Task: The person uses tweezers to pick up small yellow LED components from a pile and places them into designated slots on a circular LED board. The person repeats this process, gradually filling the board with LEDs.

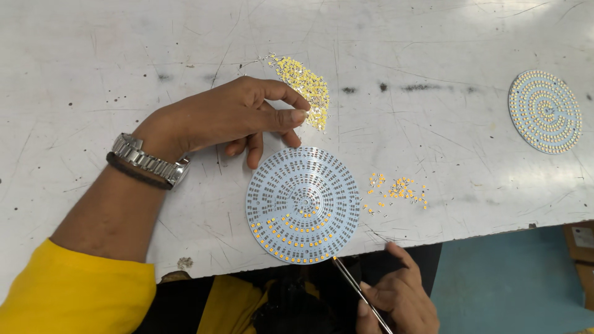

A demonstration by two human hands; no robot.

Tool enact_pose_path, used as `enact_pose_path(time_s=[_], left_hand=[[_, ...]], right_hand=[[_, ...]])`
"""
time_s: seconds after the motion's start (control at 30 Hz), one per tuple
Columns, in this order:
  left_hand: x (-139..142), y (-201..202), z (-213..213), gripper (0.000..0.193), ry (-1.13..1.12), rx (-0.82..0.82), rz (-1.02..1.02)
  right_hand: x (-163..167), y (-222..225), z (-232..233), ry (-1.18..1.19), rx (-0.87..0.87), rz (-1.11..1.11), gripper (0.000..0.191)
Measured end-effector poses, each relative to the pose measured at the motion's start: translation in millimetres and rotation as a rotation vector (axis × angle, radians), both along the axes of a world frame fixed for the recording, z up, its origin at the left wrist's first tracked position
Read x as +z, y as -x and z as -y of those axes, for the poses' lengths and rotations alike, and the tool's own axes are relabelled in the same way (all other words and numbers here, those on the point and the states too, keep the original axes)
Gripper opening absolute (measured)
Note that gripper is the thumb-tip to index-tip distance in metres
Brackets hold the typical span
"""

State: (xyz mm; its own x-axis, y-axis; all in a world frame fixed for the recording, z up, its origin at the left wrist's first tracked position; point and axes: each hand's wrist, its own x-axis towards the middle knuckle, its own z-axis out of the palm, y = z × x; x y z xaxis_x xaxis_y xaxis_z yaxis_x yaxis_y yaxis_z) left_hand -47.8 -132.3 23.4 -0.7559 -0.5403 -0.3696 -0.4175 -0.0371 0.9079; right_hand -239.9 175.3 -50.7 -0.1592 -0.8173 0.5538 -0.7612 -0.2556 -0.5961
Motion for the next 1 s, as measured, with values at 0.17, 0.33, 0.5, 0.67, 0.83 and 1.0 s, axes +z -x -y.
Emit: enact_pose_path(time_s=[0.17,0.33,0.5,0.67,0.83,1.0], left_hand=[[-1.9,0.3,0.9,0.065,-0.004,0.0,-0.023],[-2.4,1.0,0.6,0.064,-0.021,0.003,-0.023],[0.1,1.4,-1.5,0.064,-0.014,0.001,-0.021],[5.5,1.7,-1.8,0.063,-0.025,0.005,0.008],[7.6,3.6,-3.3,0.062,-0.058,0.03,0.041],[7.4,2.6,-2.8,0.061,-0.055,0.028,0.047]], right_hand=[[4.4,-4.8,-0.5,-0.085,-0.079,-0.02,0.006],[8.2,-7.6,1.6,-0.097,-0.084,-0.014,0.007],[9.2,-10.1,4.5,-0.071,-0.08,-0.017,0.008],[11.8,-6.8,9.6,-0.014,-0.095,0.016,0.009],[22.1,37.6,25.4,-0.091,-0.161,0.019,0.011],[25.0,51.3,36.6,-0.175,-0.108,0.012,0.012]])
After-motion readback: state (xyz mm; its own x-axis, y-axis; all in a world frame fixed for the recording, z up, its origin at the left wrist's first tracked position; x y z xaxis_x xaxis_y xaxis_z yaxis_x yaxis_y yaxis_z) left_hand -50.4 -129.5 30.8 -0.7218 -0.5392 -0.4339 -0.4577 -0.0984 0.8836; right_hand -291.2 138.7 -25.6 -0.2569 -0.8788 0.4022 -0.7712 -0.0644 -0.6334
